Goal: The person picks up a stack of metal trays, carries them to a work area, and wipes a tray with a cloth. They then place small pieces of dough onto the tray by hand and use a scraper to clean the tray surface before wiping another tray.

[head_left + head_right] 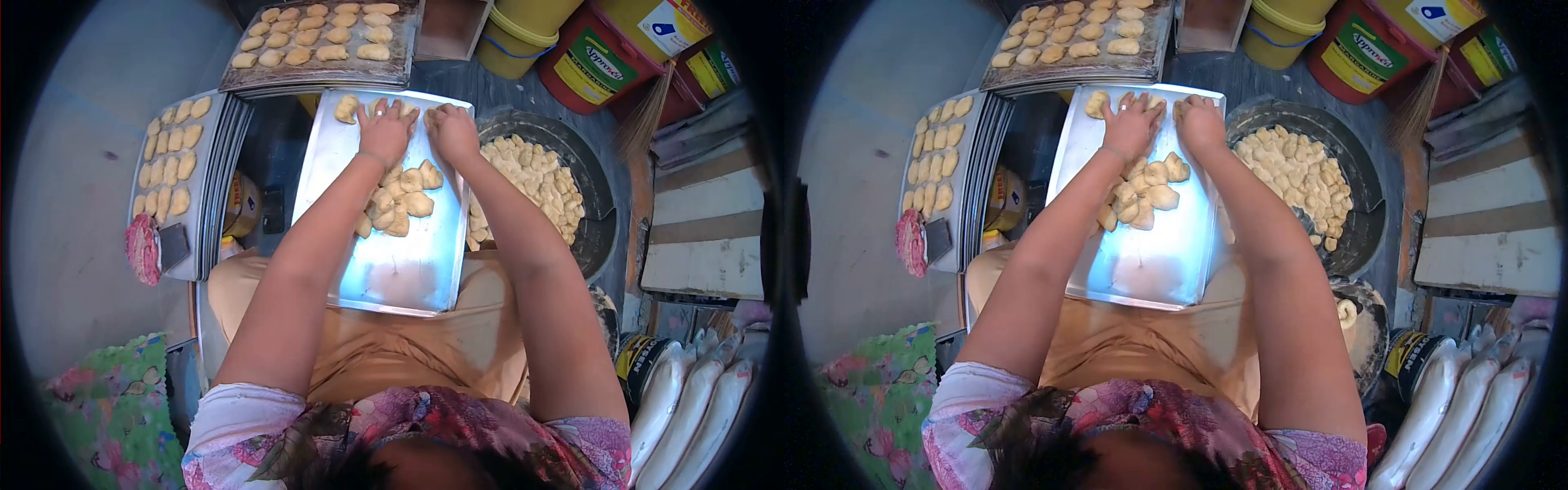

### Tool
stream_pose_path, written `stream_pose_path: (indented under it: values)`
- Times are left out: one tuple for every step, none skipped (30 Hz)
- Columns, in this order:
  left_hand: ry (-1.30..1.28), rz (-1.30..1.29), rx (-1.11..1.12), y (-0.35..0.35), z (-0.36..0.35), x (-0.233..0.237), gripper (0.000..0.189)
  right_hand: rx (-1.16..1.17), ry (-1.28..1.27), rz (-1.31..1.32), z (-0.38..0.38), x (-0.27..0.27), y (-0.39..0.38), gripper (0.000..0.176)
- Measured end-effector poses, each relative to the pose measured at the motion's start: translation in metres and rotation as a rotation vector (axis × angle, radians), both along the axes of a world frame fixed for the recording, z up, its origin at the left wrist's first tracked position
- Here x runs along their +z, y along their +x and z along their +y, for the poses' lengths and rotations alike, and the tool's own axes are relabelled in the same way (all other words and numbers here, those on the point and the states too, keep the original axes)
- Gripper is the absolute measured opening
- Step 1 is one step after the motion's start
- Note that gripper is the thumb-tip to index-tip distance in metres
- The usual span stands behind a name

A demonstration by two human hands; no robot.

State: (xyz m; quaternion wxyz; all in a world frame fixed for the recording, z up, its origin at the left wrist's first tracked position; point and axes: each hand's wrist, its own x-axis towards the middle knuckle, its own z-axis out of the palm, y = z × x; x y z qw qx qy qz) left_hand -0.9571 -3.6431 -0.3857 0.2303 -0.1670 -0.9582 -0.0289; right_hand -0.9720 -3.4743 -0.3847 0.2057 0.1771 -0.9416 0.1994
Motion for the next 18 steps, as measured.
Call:
stream_pose_path:
  values:
    - [0.069, -0.076, 0.001, 0.010, -0.005, 0.007, 0.039, -0.011, 0.096, 0.107, -0.002, 0.003, 0.005, 0.027]
    - [0.140, -0.154, -0.003, 0.025, -0.011, 0.015, 0.041, 0.029, 0.068, 0.076, -0.004, 0.010, 0.010, 0.025]
    - [0.212, -0.236, -0.008, 0.042, -0.018, 0.023, 0.043, 0.067, 0.043, 0.041, -0.005, 0.016, 0.016, 0.024]
    - [0.264, -0.421, -0.044, 0.059, -0.027, 0.034, 0.044, 0.103, 0.020, 0.005, -0.005, 0.020, 0.021, 0.023]
    - [0.315, -0.609, -0.080, 0.074, -0.039, 0.041, 0.046, 0.182, 0.016, -0.237, -0.004, 0.019, 0.025, 0.023]
    - [0.383, -0.633, -0.140, 0.086, -0.052, 0.029, 0.045, 0.263, 0.012, -0.479, -0.003, 0.018, 0.028, 0.023]
    - [0.454, -0.654, -0.198, 0.095, -0.064, 0.017, 0.044, 0.346, 0.011, -0.718, -0.002, 0.016, 0.032, 0.023]
    - [0.523, -0.763, -0.161, 0.105, -0.074, 0.023, 0.041, 0.374, 0.020, -0.680, 0.000, 0.009, 0.038, 0.025]
    - [0.593, -0.871, -0.124, 0.114, -0.084, 0.029, 0.037, 0.371, -0.046, -0.743, 0.007, 0.005, 0.041, 0.025]
    - [0.663, -0.978, -0.089, 0.121, -0.088, 0.035, 0.034, 0.365, -0.111, -0.805, 0.013, 0.008, 0.050, 0.025]
    - [0.663, -0.915, -0.119, 0.126, -0.090, 0.032, 0.032, 0.359, -0.175, -0.865, 0.017, 0.012, 0.059, 0.025]
    - [0.665, -0.847, -0.148, 0.128, -0.092, 0.023, 0.029, 0.314, -0.175, -0.862, 0.020, 0.015, 0.064, 0.027]
    - [0.668, -0.776, -0.178, 0.130, -0.092, 0.022, 0.027, 0.266, -0.217, -0.784, 0.023, 0.016, 0.068, 0.028]
    - [0.693, -0.727, -0.162, 0.130, -0.087, 0.018, 0.026, 0.221, -0.254, -0.702, 0.025, 0.016, 0.069, 0.030]
    - [0.743, -0.762, -0.122, 0.125, -0.085, 0.016, 0.026, 0.177, -0.291, -0.619, 0.027, 0.017, 0.068, 0.031]
    - [0.795, -0.805, -0.082, 0.120, -0.083, 0.014, 0.027, 0.100, -0.454, -0.525, 0.023, 0.020, 0.068, 0.033]
    - [0.848, -0.854, -0.040, 0.116, -0.081, 0.010, 0.027, 0.095, -0.537, -0.374, 0.014, 0.027, 0.069, 0.033]
    - [0.886, -0.726, -0.023, 0.112, -0.080, 0.005, 0.026, 0.091, -0.618, -0.222, 0.002, 0.033, 0.067, 0.033]
